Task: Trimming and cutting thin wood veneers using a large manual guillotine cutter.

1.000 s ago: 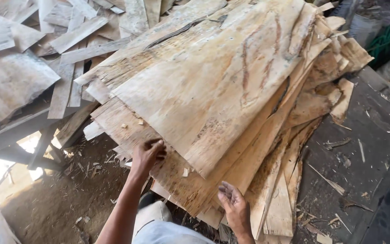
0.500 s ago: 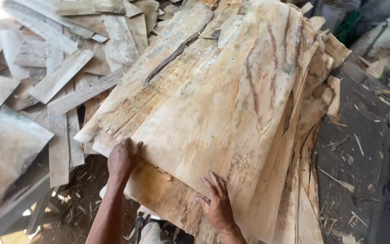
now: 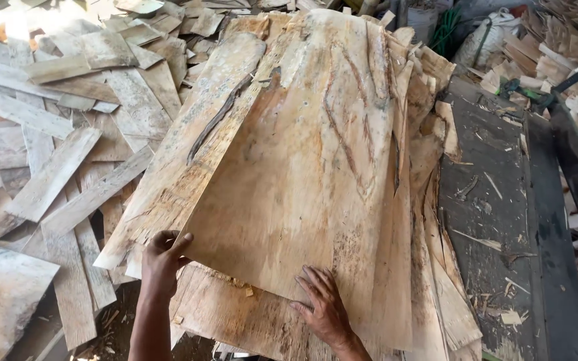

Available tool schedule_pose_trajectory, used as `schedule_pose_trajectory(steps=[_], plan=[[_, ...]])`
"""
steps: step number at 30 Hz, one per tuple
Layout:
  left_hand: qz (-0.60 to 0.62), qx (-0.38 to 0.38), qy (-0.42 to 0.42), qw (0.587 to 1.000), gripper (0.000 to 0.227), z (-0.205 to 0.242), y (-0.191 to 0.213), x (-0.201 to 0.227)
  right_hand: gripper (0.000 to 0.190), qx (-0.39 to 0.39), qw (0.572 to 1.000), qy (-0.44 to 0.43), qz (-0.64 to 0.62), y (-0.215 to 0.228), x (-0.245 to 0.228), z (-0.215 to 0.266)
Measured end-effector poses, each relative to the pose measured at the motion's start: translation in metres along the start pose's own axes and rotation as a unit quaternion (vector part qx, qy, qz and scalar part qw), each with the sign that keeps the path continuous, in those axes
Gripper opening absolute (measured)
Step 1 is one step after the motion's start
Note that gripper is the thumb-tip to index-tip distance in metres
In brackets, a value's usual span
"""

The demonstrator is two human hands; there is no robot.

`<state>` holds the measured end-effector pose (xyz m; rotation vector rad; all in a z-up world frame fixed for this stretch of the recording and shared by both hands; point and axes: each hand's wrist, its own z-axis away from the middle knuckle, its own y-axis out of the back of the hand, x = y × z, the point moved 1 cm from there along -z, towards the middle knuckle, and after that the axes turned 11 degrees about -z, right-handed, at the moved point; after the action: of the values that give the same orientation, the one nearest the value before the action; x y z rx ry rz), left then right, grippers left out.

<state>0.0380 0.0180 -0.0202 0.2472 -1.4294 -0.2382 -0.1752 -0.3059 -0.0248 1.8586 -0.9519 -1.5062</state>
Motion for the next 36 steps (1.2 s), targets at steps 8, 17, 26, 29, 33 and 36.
schedule_pose_trajectory(steps=[8, 17, 26, 29, 33, 36], plan=[[0.155, -0.039, -0.006, 0.987, 0.034, 0.036, -0.046, 0.043, 0.092, 0.002, 0.999, -0.018, -0.034, -0.008, -0.033, -0.011], [0.102, -0.024, -0.102, 0.989, 0.02, 0.1, -0.097, 0.153, 0.081, 0.106, 0.994, 0.013, -0.03, 0.012, -0.069, -0.018], [-0.117, -0.278, -0.433, 0.85, 0.068, 0.244, -0.198, 0.302, 0.045, 0.251, 0.946, -0.195, 0.067, 0.096, -0.119, 0.046], [-0.013, -0.217, -0.638, 0.738, 0.073, 0.278, -0.225, 0.308, 0.034, 0.276, 0.907, -0.302, 0.101, 0.126, -0.087, 0.082], [-0.14, -0.222, -0.615, 0.743, 0.067, 0.236, -0.289, 0.239, 0.025, 0.307, 0.835, -0.436, 0.137, 0.121, 0.101, 0.159], [-0.328, -0.217, -0.501, 0.771, 0.065, 0.169, -0.337, 0.17, 0.015, 0.5, 0.82, -0.203, -0.193, 0.057, 0.321, 0.282]])
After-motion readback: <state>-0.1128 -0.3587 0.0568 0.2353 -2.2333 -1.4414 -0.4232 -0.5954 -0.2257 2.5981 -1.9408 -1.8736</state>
